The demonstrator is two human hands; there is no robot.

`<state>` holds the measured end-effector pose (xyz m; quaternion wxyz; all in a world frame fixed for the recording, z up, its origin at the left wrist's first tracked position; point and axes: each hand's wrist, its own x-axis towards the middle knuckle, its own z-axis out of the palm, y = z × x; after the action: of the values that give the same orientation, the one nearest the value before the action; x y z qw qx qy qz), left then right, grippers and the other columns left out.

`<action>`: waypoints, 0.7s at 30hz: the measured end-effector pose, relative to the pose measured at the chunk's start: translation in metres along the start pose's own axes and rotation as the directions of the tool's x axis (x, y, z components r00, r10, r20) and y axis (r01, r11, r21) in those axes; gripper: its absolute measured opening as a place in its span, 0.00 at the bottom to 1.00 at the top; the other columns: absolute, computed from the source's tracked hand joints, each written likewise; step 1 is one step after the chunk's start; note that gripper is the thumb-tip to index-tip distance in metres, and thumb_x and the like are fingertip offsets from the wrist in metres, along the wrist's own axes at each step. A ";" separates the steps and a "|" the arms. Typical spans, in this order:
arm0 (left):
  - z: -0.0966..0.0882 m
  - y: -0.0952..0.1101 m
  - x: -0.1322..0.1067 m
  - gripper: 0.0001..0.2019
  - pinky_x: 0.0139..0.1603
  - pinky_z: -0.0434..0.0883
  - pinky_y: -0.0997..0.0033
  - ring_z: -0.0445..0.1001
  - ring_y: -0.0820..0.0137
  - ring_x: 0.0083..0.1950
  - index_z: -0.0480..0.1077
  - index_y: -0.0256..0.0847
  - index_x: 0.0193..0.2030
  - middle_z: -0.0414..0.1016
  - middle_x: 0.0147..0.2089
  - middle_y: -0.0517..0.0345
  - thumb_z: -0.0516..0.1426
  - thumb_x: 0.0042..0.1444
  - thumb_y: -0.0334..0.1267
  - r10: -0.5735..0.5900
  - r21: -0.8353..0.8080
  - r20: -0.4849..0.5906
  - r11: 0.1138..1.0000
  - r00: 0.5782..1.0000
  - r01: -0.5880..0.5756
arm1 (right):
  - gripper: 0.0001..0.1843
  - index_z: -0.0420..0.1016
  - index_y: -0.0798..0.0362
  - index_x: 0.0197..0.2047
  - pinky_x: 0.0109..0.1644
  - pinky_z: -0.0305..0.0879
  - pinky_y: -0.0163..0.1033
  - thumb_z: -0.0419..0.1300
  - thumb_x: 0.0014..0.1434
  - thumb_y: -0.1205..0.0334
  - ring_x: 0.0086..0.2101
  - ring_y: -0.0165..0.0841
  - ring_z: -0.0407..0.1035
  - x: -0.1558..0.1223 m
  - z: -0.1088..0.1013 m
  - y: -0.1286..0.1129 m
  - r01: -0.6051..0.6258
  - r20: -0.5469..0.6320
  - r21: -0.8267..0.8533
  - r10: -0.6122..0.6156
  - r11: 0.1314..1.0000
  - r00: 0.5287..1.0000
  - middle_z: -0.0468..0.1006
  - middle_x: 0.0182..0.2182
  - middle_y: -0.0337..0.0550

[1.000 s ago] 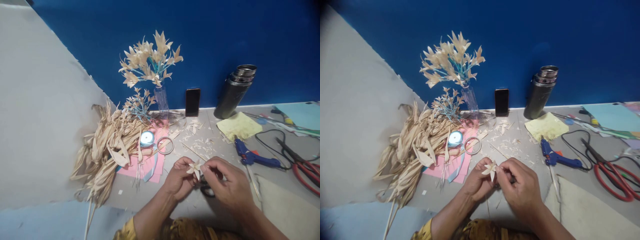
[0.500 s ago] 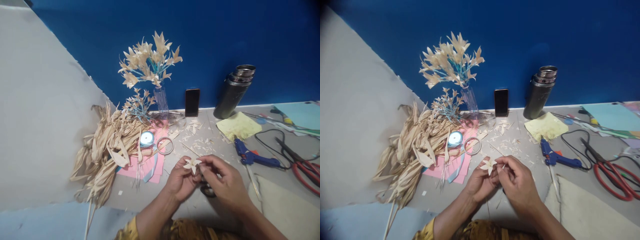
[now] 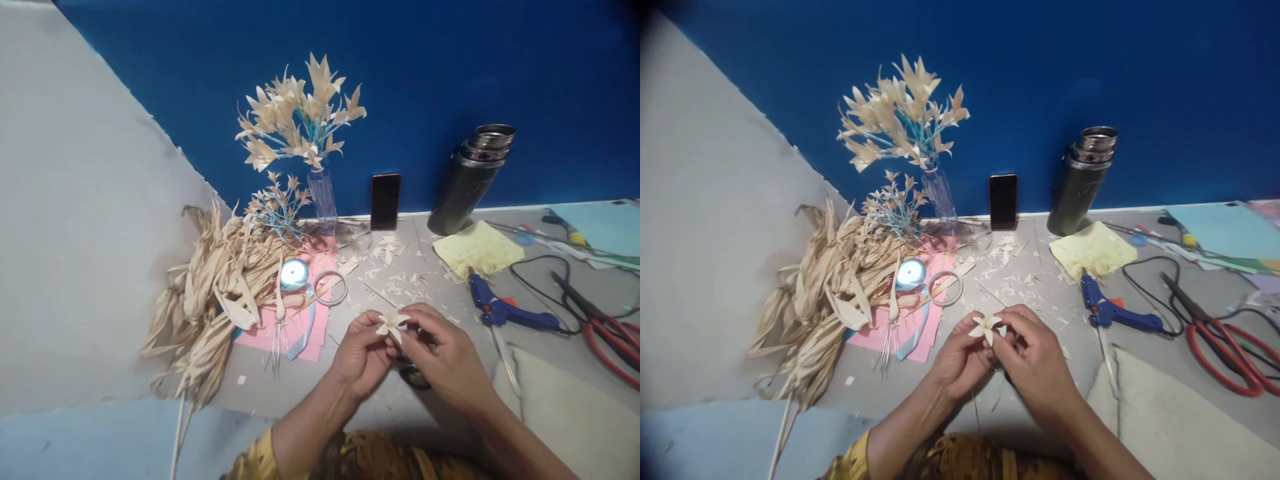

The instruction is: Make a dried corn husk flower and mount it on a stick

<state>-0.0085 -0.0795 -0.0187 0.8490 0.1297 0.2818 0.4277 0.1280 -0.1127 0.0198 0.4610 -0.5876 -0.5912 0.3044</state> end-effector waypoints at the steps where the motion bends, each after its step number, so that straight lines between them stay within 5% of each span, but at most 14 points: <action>1: 0.001 0.000 -0.001 0.14 0.31 0.66 0.76 0.72 0.73 0.28 0.72 0.36 0.31 0.76 0.28 0.56 0.71 0.41 0.31 0.008 0.011 -0.006 1.000 1.000 -0.008 | 0.07 0.80 0.51 0.35 0.31 0.68 0.33 0.60 0.59 0.62 0.28 0.30 0.70 0.000 0.000 0.001 0.001 0.001 0.003 -0.001 1.000 1.000 0.78 0.37 0.43; 7: 0.008 0.004 -0.003 0.15 0.30 0.65 0.77 0.73 0.74 0.28 0.72 0.35 0.30 0.76 0.28 0.57 0.73 0.39 0.31 0.043 0.051 -0.031 0.998 0.999 -0.042 | 0.08 0.80 0.51 0.39 0.32 0.69 0.33 0.60 0.59 0.60 0.30 0.32 0.72 0.000 -0.004 0.001 -0.032 0.007 0.038 0.032 0.999 0.999 0.79 0.38 0.44; 13: 0.014 0.006 -0.006 0.15 0.29 0.66 0.77 0.70 0.76 0.25 0.72 0.36 0.30 0.74 0.24 0.60 0.72 0.40 0.31 0.053 0.058 -0.044 0.997 0.998 -0.050 | 0.08 0.77 0.51 0.36 0.24 0.63 0.33 0.61 0.57 0.56 0.23 0.31 0.66 -0.006 -0.012 -0.007 -0.112 -0.006 0.041 0.112 0.993 0.994 0.73 0.25 0.38; 21: 0.017 0.001 -0.007 0.11 0.30 0.68 0.76 0.71 0.76 0.25 0.74 0.35 0.28 0.76 0.26 0.59 0.71 0.41 0.30 0.185 0.225 -0.008 0.958 0.983 -0.178 | 0.15 0.76 0.52 0.36 0.26 0.63 0.34 0.58 0.64 0.50 0.26 0.33 0.69 -0.011 -0.016 0.000 -0.231 0.060 0.143 0.225 0.962 0.973 0.78 0.27 0.41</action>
<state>-0.0027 -0.0840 -0.0023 0.7820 0.2435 0.3272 0.4713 0.1414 -0.1268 0.0243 0.4526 -0.6090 -0.5051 0.4114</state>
